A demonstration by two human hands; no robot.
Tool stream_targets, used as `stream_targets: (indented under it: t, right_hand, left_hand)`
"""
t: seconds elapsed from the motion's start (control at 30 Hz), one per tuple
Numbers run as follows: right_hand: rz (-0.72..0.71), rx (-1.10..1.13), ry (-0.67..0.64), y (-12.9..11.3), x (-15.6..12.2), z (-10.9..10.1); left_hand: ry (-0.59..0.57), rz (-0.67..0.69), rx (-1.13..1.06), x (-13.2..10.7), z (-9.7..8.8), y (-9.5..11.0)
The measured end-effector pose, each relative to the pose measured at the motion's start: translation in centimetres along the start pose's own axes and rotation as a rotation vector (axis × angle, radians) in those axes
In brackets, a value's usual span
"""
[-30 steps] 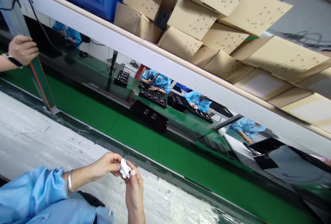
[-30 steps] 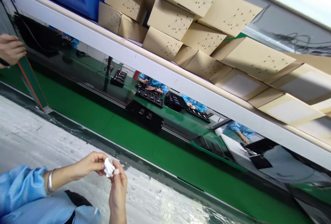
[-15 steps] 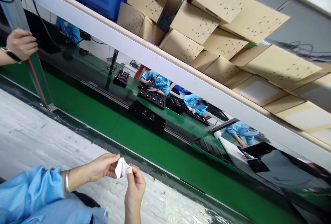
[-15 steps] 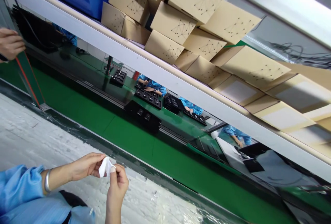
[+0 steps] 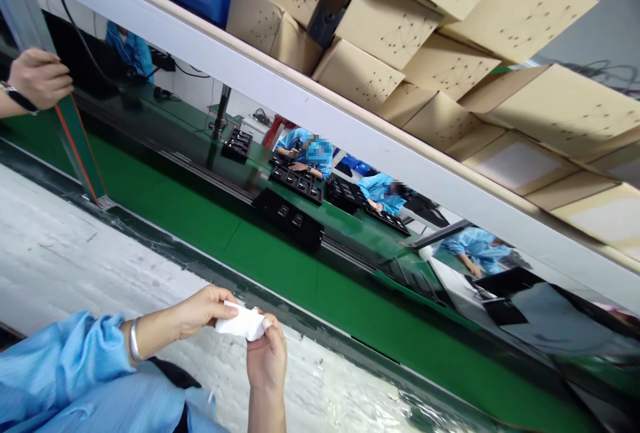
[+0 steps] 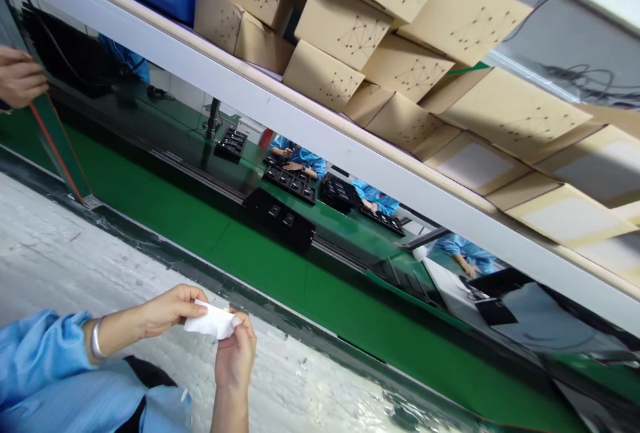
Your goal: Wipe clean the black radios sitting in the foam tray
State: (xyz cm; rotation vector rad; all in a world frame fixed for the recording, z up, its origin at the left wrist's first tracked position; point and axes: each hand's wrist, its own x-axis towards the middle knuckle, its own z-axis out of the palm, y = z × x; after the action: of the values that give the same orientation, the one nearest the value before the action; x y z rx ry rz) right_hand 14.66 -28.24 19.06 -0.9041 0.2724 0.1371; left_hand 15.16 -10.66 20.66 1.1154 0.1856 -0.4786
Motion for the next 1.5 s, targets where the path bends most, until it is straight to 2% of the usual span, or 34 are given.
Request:
stream_targets:
  t: [0.13, 0.27, 0.53, 0.63, 0.7, 0.77, 0.8, 0.83, 0.9, 1.0, 1.13, 1.27, 1.4, 1.5]
  right_hand:
    - [0.017, 0.001, -0.003, 0.0, -0.2, 0.2]
    - [0.008, -0.093, -0.019, 0.4, -0.2, -0.2]
    - [-0.227, -0.421, -0.017, 0.3, 0.6, -0.8]
    - [-0.230, -0.530, -0.081, 0.9, -0.1, -0.2]
    - [-0.224, -0.667, -0.209, 1.2, -0.8, 0.2]
    - [-0.272, -0.820, -0.336, 1.3, -1.3, 0.1]
    - [-0.315, -0.863, -0.354, 1.1, -1.3, -0.2]
    - [-0.365, -0.868, -0.323, 0.9, -1.2, -0.6]
    - [-0.424, -0.786, -0.158, 0.3, -0.4, -1.8]
    - [-0.358, -0.658, 0.045, -0.1, 1.2, -3.2]
    - [-0.132, -0.532, 0.019, 0.7, 1.6, -2.9]
    - [0.022, -0.428, -0.077, 1.6, 0.7, -1.6]
    - [-0.085, -0.452, -0.015, 1.8, 0.7, -1.2]
    - [-0.162, -0.477, 0.005, 1.6, 0.8, -1.3]
  left_hand:
    - [0.007, -0.021, -0.028, -0.3, -0.1, 0.2]
    - [0.007, -0.009, -0.030, -0.2, -0.5, 0.4]
    - [0.113, -0.005, -0.092, 0.4, -1.8, -0.9]
    - [0.012, -0.108, -0.207, 0.4, -1.5, -1.9]
    - [-0.090, -0.157, -0.306, 0.5, -1.2, -2.4]
    - [-0.162, -0.157, -0.371, 0.6, -1.1, -2.5]
    - [-0.178, -0.155, -0.387, 0.6, -1.2, -2.5]
    - [-0.180, -0.158, -0.400, 0.6, -1.2, -2.3]
    - [-0.156, -0.178, -0.417, 0.5, -1.4, -1.9]
    - [-0.124, -0.214, -0.464, 0.3, -1.4, -1.4]
    - [-0.109, -0.264, -0.543, 0.3, -1.2, -1.3]
    - [-0.170, -0.230, -0.602, 0.4, -1.3, -1.7]
    - [-0.184, -0.222, -0.619, 0.4, -1.6, -2.1]
    - [-0.161, -0.170, -0.533, 0.1, -1.7, -2.1]
